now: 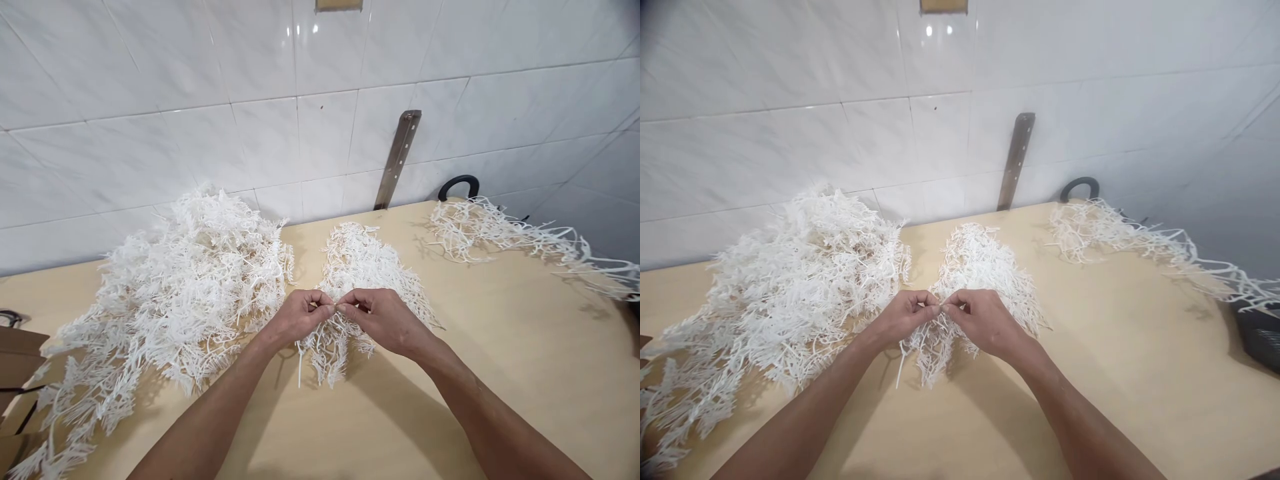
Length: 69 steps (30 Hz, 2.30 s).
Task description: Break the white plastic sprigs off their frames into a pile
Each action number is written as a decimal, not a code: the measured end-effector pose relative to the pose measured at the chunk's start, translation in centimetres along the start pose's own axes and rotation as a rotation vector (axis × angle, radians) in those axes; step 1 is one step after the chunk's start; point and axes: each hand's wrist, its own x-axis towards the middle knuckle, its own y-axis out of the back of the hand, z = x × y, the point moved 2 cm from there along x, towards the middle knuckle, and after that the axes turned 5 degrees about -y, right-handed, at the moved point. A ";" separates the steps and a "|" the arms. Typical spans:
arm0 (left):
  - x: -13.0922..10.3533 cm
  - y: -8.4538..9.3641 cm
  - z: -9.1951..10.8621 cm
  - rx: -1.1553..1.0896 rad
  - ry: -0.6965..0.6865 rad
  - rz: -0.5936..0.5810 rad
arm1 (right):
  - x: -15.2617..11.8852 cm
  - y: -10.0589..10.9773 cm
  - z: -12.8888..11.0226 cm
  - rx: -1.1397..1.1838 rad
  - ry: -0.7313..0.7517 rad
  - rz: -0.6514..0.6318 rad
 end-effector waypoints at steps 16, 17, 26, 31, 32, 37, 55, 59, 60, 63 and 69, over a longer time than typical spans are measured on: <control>0.3 0.1 -0.4 -0.034 0.055 0.035 | 0.0 -2.5 0.0 -0.348 0.345 0.198; 0.3 0.1 -0.4 -0.032 0.054 0.036 | 0.2 -2.6 0.1 -0.361 0.347 0.219; 0.1 0.1 -0.4 -0.094 -0.012 0.006 | 0.7 -1.2 0.7 0.061 0.015 0.078; 0.2 0.4 -0.2 -0.016 -0.017 0.049 | 0.3 -1.2 0.3 0.109 0.002 -0.009; 0.2 0.4 -0.1 -0.005 -0.018 0.056 | 0.3 -1.3 0.3 0.089 0.004 0.001; 0.1 0.1 0.2 0.031 -0.005 0.074 | 0.3 -1.2 0.1 -0.014 0.032 0.069; 0.0 0.5 0.0 -0.084 0.019 0.008 | 0.3 -2.3 0.3 -0.035 0.146 0.278; 0.0 0.5 0.2 -0.124 0.073 0.021 | 0.3 -2.4 0.4 -0.048 0.186 0.331; 0.0 0.5 0.3 -0.137 0.080 0.027 | 0.3 -2.4 0.5 -0.050 0.191 0.337; -0.1 0.5 0.4 -0.158 0.086 0.045 | 0.3 -2.4 0.5 -0.051 0.200 0.345; 0.0 0.5 0.1 -0.132 0.035 0.005 | 0.4 -2.4 0.5 -0.052 0.212 0.346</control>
